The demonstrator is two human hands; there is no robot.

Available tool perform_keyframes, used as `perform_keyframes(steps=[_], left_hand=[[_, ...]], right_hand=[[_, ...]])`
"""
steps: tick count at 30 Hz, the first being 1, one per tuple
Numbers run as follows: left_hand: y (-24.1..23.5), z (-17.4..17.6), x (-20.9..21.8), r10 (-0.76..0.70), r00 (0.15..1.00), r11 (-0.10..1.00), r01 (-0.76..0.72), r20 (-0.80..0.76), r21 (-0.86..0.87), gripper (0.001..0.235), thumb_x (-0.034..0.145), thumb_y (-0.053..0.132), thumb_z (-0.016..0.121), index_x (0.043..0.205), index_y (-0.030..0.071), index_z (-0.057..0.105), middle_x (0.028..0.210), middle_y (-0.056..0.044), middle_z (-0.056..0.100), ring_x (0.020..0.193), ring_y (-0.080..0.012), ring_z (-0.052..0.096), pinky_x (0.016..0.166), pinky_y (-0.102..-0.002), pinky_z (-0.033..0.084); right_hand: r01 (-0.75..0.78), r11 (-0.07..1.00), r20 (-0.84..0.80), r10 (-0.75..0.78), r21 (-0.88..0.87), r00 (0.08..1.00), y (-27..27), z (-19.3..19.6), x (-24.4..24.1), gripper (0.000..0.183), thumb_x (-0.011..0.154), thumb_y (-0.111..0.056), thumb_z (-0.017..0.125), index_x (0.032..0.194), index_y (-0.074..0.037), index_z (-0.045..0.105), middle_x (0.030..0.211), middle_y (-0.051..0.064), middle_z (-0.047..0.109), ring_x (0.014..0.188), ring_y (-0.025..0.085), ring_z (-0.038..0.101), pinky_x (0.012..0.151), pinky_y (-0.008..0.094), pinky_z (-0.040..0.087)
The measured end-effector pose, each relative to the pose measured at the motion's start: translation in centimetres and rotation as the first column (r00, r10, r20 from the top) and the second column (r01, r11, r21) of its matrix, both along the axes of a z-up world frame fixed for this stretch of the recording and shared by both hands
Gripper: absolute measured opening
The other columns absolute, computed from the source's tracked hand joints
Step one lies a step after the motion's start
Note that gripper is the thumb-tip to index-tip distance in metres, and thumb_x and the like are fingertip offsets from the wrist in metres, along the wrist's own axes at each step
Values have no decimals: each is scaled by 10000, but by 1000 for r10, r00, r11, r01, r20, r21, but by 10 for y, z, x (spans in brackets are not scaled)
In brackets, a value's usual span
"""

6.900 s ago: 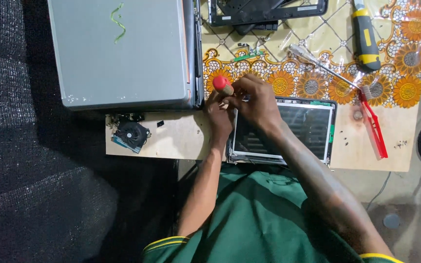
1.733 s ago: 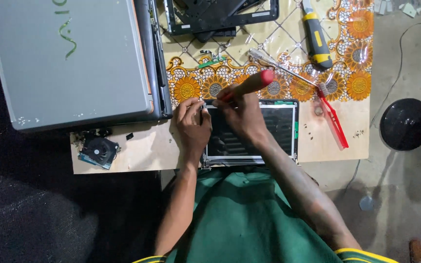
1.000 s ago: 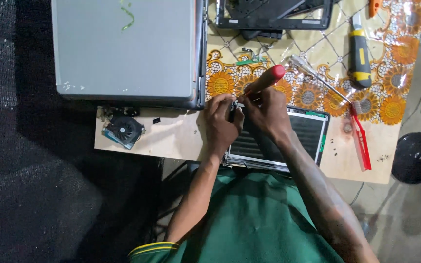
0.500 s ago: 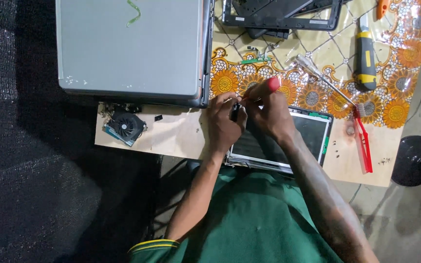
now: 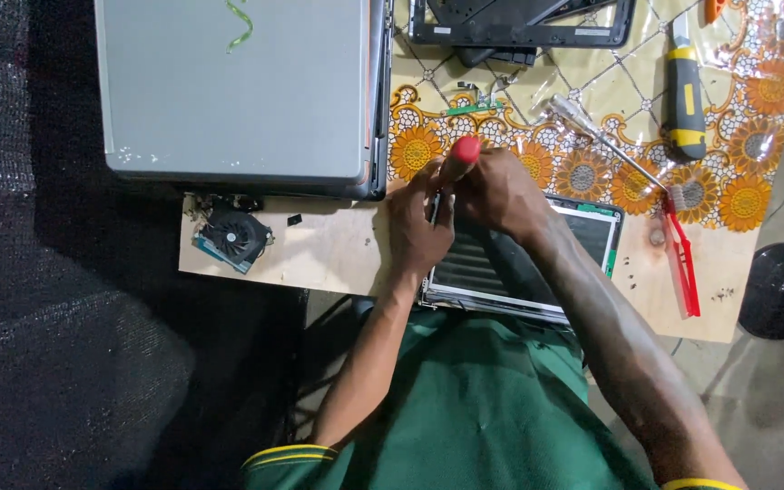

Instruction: The person uses a red-handled screwdriver to remove screws from the edges of a detached laptop screen. They then lift the screen away from its frame, exposing the internal components.

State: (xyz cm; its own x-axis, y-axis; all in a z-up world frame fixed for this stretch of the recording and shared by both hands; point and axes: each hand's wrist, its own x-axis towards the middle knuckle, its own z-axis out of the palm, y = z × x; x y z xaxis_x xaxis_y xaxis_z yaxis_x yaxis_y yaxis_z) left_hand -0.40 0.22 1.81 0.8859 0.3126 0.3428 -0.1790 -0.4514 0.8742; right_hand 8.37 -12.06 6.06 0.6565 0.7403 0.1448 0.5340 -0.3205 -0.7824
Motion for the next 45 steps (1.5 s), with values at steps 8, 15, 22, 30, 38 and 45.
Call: perform_keyframes(steps=[8,15,22,30,38,45], left_hand=[[-9,-29,6,69,991,994,-77,-111,-72,266,901,73,565,1136,162,654,895,8,728,719,-234,701,770,-328,554],[-2,-18,-1,63,998,993,-62,-10,103,233,861,-3,623,1061,103,683,838,-121,707,768,-342,697,727,-404,560],[-7,-41,-1,192,977,975,-179,-89,135,259,794,143,541,988,171,710,850,-44,708,812,-270,676,792,-340,475],[-23,-52,8,291,952,947,-301,94,114,211,699,103,832,602,204,674,700,-26,624,731,-256,649,757,-301,502],[-4,-30,5,123,991,984,-129,60,122,83,777,116,750,841,169,746,814,35,655,826,-190,652,828,-293,510],[-4,-20,2,101,992,982,-111,72,153,324,734,82,726,1056,86,696,944,-89,666,894,-294,658,815,-375,528]], right_hand=[[-259,941,12,263,217,965,2,-1,13,196,851,-155,556,820,25,627,657,169,570,498,302,540,488,385,437],[-196,958,-141,228,210,963,-10,2,7,146,689,-128,583,731,-2,642,814,155,599,593,252,574,509,360,465],[179,937,63,-206,300,977,2,40,-22,504,776,-176,854,1178,-6,601,946,150,563,774,323,634,618,414,528],[98,933,293,-206,345,934,17,61,-28,362,808,-102,834,1121,7,687,895,148,569,707,268,604,584,343,506],[145,926,213,-229,348,950,13,61,-28,307,848,-74,797,1136,-29,700,942,141,483,733,269,624,613,381,523],[220,880,-195,-149,421,969,8,82,-41,357,909,71,580,1255,-9,618,1034,199,634,969,282,628,825,442,524]])
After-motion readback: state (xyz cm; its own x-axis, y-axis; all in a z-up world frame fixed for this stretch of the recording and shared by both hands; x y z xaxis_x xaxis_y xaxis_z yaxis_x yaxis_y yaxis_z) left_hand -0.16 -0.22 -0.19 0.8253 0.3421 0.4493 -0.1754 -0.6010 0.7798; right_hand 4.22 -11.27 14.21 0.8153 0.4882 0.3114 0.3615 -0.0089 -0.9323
